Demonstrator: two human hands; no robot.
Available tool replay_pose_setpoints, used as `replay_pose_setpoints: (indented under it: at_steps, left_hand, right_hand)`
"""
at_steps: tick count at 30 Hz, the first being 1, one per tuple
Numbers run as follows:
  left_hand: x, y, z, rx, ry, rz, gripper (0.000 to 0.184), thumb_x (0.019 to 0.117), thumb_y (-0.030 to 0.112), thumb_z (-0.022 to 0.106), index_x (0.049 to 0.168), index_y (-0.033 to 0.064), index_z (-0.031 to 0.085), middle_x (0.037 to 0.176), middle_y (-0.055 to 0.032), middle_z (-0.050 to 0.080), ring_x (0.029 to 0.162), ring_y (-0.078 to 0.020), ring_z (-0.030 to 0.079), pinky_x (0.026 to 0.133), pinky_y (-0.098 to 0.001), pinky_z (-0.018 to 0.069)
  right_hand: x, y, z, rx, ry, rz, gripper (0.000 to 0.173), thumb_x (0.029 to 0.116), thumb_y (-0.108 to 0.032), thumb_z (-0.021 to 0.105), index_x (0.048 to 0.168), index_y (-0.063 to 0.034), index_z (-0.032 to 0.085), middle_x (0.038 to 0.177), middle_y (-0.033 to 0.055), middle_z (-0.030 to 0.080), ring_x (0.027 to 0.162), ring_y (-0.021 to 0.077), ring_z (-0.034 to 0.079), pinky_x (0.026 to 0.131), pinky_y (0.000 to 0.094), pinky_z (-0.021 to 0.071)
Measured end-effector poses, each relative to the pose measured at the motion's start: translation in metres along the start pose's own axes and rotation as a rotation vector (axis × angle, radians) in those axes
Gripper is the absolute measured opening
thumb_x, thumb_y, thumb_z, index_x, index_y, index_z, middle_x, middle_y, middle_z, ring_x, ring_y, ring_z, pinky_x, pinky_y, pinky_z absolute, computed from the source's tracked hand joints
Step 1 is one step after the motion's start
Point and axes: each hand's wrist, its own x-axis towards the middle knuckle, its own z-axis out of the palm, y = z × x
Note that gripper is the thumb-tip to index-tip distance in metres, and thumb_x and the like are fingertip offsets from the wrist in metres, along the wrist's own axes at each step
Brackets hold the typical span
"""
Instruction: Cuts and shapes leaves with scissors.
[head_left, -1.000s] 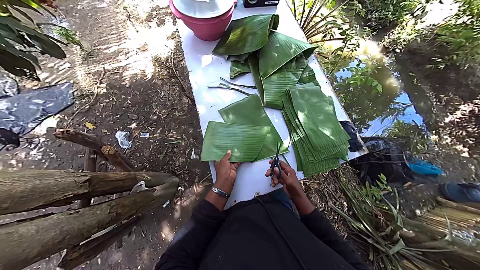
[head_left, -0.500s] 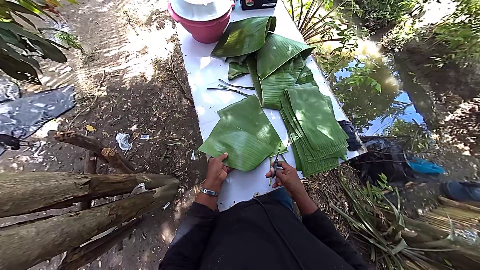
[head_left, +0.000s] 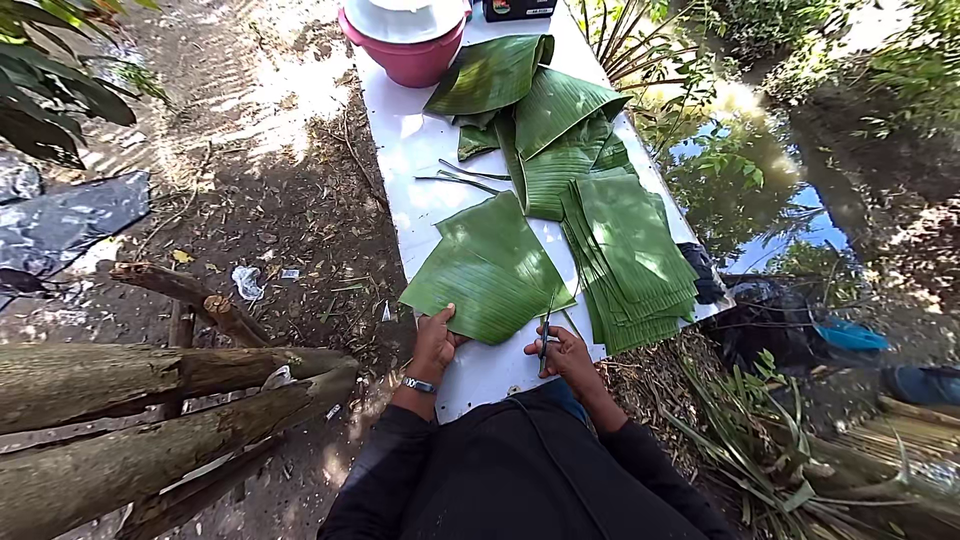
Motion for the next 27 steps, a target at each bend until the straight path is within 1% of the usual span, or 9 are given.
replay_pose_setpoints:
  at_steps: [4, 6, 9, 12, 14, 18, 23, 25, 27]
  left_hand:
    - [-0.011, 0.000, 0.004, -0.063, -0.118, -0.106, 0.029, 0.1045, 0.005, 0.050, 0.133, 0.0017, 0.045, 0.106, -0.0207, 0.068, 0.084, -0.0291, 0.073, 0.065, -0.0435, 0.0630]
    - [-0.014, -0.001, 0.005, -0.028, -0.170, -0.126, 0.027, 0.1045, 0.005, 0.050, 0.131, 0.0018, 0.046, 0.104, -0.0203, 0.069, 0.083, -0.0290, 0.074, 0.064, -0.0430, 0.0633]
    - [-0.014, -0.003, 0.005, 0.082, -0.201, -0.121, 0.033, 0.1047, 0.005, 0.051, 0.136, 0.0025, 0.043, 0.106, -0.0213, 0.069, 0.084, -0.0315, 0.074, 0.066, -0.0465, 0.0635]
    - [-0.012, -0.006, 0.002, 0.172, -0.181, -0.087, 0.033, 0.1037, 0.004, 0.054, 0.135, 0.0016, 0.044, 0.104, -0.0209, 0.070, 0.081, -0.0307, 0.074, 0.063, -0.0445, 0.0634]
    - [-0.010, -0.008, 0.001, 0.183, -0.157, -0.079, 0.035, 0.1028, 0.004, 0.056, 0.136, 0.0016, 0.043, 0.104, -0.0212, 0.069, 0.080, -0.0309, 0.074, 0.060, -0.0435, 0.0627]
    - [-0.006, -0.010, 0.003, 0.128, -0.103, -0.041, 0.037, 0.1025, 0.006, 0.057, 0.137, 0.0009, 0.044, 0.107, -0.0227, 0.069, 0.083, -0.0326, 0.074, 0.064, -0.0467, 0.0632]
    - [-0.001, 0.007, -0.007, 0.194, 0.010, 0.154, 0.035, 0.1010, 0.004, 0.060, 0.133, -0.0035, 0.049, 0.105, -0.0213, 0.069, 0.085, -0.0278, 0.073, 0.069, -0.0435, 0.0634]
    - [0.004, 0.024, -0.023, 0.300, 0.016, 0.258, 0.036, 0.0968, 0.000, 0.062, 0.131, -0.0049, 0.052, 0.106, -0.0191, 0.068, 0.089, -0.0238, 0.072, 0.076, -0.0404, 0.0623]
    - [0.005, 0.042, -0.039, 0.381, 0.052, 0.329, 0.029, 0.0910, -0.001, 0.064, 0.119, -0.0047, 0.058, 0.094, -0.0141, 0.070, 0.080, -0.0191, 0.071, 0.072, -0.0369, 0.0620]
  right_hand:
    - [-0.001, -0.004, 0.005, 0.126, 0.006, 0.062, 0.033, 0.1039, -0.010, 0.058, 0.134, -0.0013, 0.048, 0.094, 0.0115, 0.072, 0.046, 0.0128, 0.055, 0.049, 0.0324, 0.0565]
    - [0.001, -0.007, 0.007, 0.246, 0.044, 0.080, 0.033, 0.1043, -0.012, 0.056, 0.134, -0.0041, 0.044, 0.086, 0.0098, 0.065, 0.046, 0.0141, 0.054, 0.051, 0.0363, 0.0588]
    - [0.007, -0.014, 0.011, 0.469, 0.219, 0.010, 0.023, 0.1027, -0.005, 0.057, 0.124, -0.0032, 0.048, 0.072, 0.0065, 0.060, 0.043, 0.0119, 0.050, 0.045, 0.0321, 0.0546]
    - [0.011, -0.023, 0.005, 0.524, 0.321, -0.083, 0.023, 0.0993, 0.002, 0.059, 0.120, -0.0020, 0.051, 0.068, 0.0046, 0.058, 0.042, 0.0092, 0.047, 0.041, 0.0269, 0.0505]
    - [0.012, -0.026, -0.001, 0.462, 0.346, -0.121, 0.027, 0.0961, 0.006, 0.062, 0.121, 0.0005, 0.052, 0.070, 0.0068, 0.062, 0.041, 0.0086, 0.048, 0.040, 0.0260, 0.0495]
    - [0.013, -0.022, -0.005, 0.290, 0.398, -0.115, 0.034, 0.0916, 0.006, 0.069, 0.123, 0.0036, 0.055, 0.081, 0.0110, 0.068, 0.042, 0.0091, 0.048, 0.038, 0.0254, 0.0464]
    - [0.011, -0.012, -0.011, 0.099, 0.326, -0.075, 0.039, 0.0924, 0.005, 0.069, 0.129, 0.0048, 0.055, 0.084, 0.0130, 0.074, 0.047, 0.0113, 0.057, 0.039, 0.0241, 0.0437]
    - [0.012, -0.011, -0.017, -0.125, 0.350, -0.166, 0.042, 0.0913, -0.001, 0.073, 0.130, 0.0043, 0.056, 0.087, 0.0104, 0.075, 0.056, 0.0113, 0.064, 0.045, 0.0248, 0.0479]
    - [0.018, -0.014, -0.027, -0.415, 0.416, -0.326, 0.048, 0.0913, -0.012, 0.075, 0.133, 0.0049, 0.057, 0.095, 0.0104, 0.074, 0.068, 0.0147, 0.066, 0.057, 0.0316, 0.0546]
